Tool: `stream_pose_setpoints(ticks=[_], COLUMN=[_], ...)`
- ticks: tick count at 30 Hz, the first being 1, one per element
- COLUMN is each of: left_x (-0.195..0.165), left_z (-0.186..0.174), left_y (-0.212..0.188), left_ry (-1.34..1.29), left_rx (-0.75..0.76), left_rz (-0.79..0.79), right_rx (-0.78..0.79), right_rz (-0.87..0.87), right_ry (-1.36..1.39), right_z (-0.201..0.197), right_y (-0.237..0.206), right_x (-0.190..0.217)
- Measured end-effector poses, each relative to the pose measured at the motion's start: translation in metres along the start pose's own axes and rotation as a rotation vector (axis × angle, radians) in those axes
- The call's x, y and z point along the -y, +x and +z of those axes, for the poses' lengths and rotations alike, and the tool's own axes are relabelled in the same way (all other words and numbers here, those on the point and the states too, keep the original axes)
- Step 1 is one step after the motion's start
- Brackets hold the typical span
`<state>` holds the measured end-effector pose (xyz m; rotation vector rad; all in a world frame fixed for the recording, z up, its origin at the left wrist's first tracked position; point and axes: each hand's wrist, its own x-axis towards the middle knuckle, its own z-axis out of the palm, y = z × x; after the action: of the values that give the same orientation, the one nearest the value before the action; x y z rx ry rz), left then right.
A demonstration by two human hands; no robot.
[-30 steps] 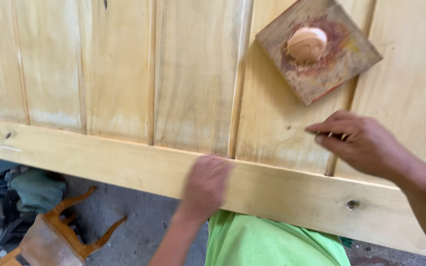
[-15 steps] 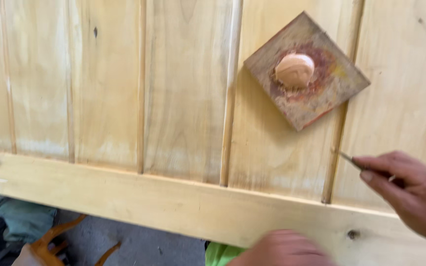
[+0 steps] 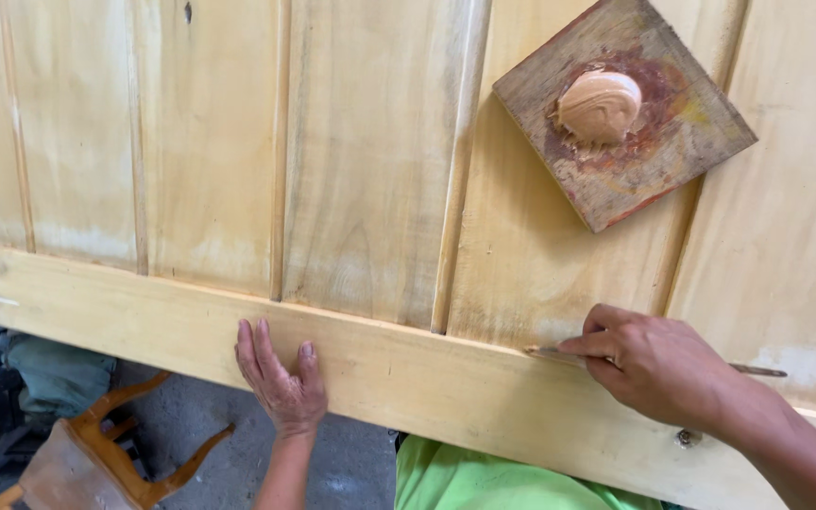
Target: The person applies wood filler along the seams and gaps of a wooden panel door using a small putty knife, drawing filler from a board holding a mound of filler. They work progressively along the horizontal rail, pressing filler into the joints and reloading the knife as they go.
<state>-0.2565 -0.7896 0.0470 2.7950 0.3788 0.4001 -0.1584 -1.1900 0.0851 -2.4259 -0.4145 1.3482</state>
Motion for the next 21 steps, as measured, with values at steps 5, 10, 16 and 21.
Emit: stream_pose_setpoints(ticks=[5, 10, 16, 21], left_x=[-0.005, -0.006, -0.008, -0.009], left_z=[-0.008, -0.011, -0.014, -0.017], left_y=[0.004, 0.007, 0.007, 0.009], left_ry=[-0.003, 0.010, 0.007, 0.002], left_rx=[0.015, 0.042, 0.030, 0.029], left_rz=[0.017, 0.005, 0.028, 0.030], right_rx=[0.067, 0.287, 0.182, 0.165], right_rz=[-0.025, 0.099, -0.125, -0.122], right_ry=[-0.135, -0.350, -0.372, -0.353], right_z=[-0.025, -0.049, -0.046, -0.052], right_y=[-0.002, -0.005, 0.005, 0.010], right_x=[0.036, 0.064, 0.070, 0.083])
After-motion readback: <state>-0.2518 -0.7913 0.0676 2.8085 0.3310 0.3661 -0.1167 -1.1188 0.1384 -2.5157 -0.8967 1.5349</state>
